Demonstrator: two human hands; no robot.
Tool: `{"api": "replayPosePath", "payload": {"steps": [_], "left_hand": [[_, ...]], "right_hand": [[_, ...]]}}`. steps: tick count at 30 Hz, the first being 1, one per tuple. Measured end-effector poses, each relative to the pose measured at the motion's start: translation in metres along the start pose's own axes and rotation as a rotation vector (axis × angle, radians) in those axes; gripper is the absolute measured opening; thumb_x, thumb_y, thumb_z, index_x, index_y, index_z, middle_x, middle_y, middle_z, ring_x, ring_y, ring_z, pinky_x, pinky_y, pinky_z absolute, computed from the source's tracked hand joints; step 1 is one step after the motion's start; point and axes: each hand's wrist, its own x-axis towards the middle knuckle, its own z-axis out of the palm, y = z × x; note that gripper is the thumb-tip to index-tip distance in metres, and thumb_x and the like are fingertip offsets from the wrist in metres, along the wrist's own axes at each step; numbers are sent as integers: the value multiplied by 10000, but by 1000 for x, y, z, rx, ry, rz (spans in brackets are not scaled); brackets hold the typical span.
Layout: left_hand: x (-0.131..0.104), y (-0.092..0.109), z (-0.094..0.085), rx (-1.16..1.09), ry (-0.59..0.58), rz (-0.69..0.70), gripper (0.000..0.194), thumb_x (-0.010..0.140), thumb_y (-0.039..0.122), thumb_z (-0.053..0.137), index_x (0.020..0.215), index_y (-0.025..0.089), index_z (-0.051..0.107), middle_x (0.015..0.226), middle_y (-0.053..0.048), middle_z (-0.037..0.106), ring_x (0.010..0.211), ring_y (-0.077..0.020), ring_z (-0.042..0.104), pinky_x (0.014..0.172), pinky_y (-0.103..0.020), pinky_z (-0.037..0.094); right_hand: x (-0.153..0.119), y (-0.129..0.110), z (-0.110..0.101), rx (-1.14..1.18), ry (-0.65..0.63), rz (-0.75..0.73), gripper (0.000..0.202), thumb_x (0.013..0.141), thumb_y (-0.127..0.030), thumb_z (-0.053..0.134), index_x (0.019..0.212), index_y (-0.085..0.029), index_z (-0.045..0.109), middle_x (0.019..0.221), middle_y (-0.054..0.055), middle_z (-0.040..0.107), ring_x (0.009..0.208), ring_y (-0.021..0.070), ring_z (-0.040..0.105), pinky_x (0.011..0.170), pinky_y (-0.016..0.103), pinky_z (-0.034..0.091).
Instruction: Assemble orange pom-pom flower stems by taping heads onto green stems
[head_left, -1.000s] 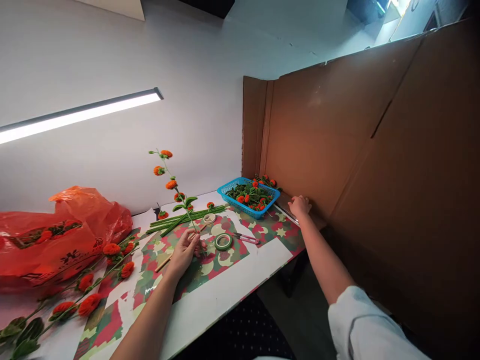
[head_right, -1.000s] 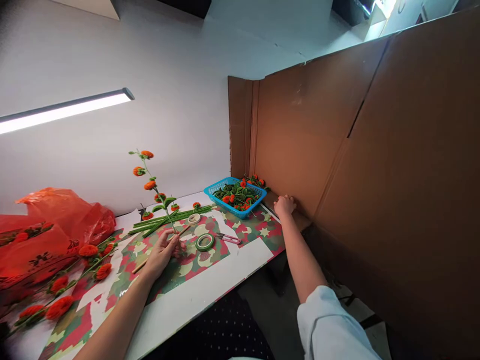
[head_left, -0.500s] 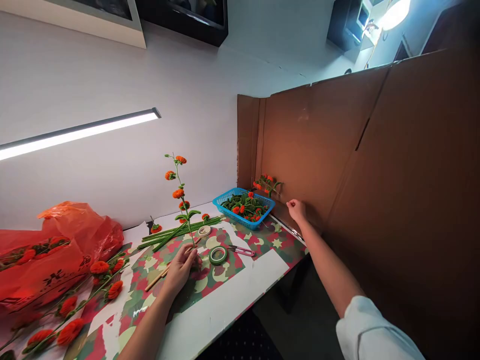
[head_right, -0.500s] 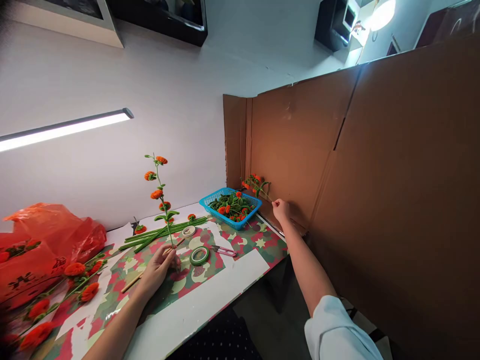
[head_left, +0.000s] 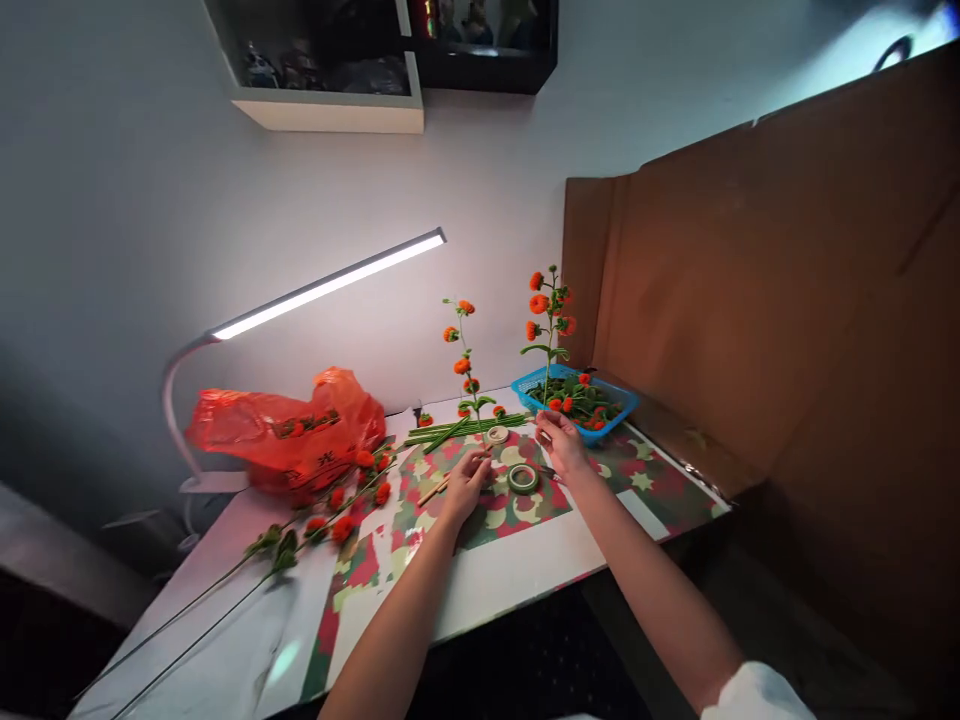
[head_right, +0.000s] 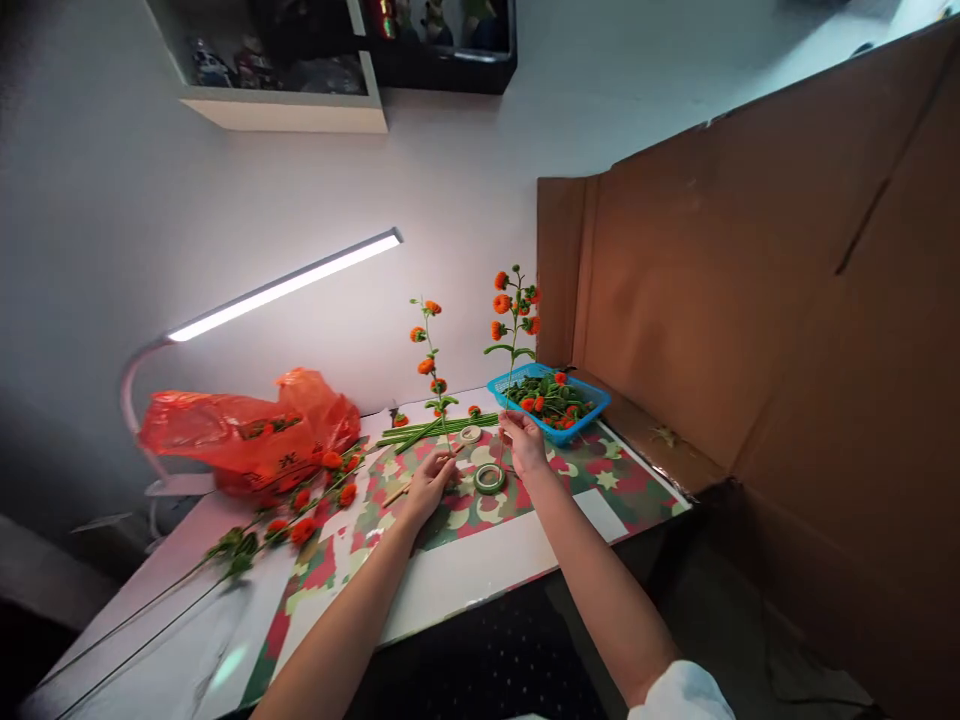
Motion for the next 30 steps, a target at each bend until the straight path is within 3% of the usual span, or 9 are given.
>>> {"api": "replayPosePath", "payload": {"steps": [3, 6, 15, 24, 30], "left_hand": [[0, -7, -4, 31, 39, 21, 343, 735, 487, 582, 865, 171, 547, 684, -12, 611, 558, -118, 567, 512, -223, 439], [1, -10, -5, 63, 62, 57, 290, 752, 439, 577, 856, 169, 562, 701, -19, 616, 560, -119, 576, 491, -214, 429], [-4, -6, -4, 165, 106, 146, 206, 774, 385, 568, 815, 186, 603, 691, -12, 641, 589, -139, 613, 519, -227, 458], [-19, -6, -26, 265, 137, 158, 199, 798, 382, 548, 843, 194, 595, 729, -24, 668, 651, -162, 649, 566, -247, 491], [-22, -2, -26, 284, 117, 164, 179, 813, 374, 527, 824, 201, 577, 723, -10, 641, 648, -150, 641, 581, -242, 489]], "right_hand": [[-11, 22, 31, 107, -45, 67, 362, 463, -426, 796, 651, -188, 597, 592, -26, 603, 503, 101, 530, 509, 259, 451], [-18, 34, 41, 166, -71, 90, 353, 441, -408, 811, 628, -184, 612, 558, -34, 600, 492, 95, 527, 548, 274, 478], [-40, 40, 38, 184, -154, 74, 261, 521, -360, 795, 640, -180, 649, 580, -25, 611, 540, 110, 554, 607, 289, 494], [-48, 44, 49, 164, -262, 34, 204, 553, -325, 780, 638, -184, 660, 633, -16, 602, 610, 124, 556, 660, 291, 493], [-50, 47, 48, 135, -273, 58, 203, 581, -332, 765, 687, -176, 692, 639, 9, 634, 628, 147, 574, 674, 311, 498]]}}
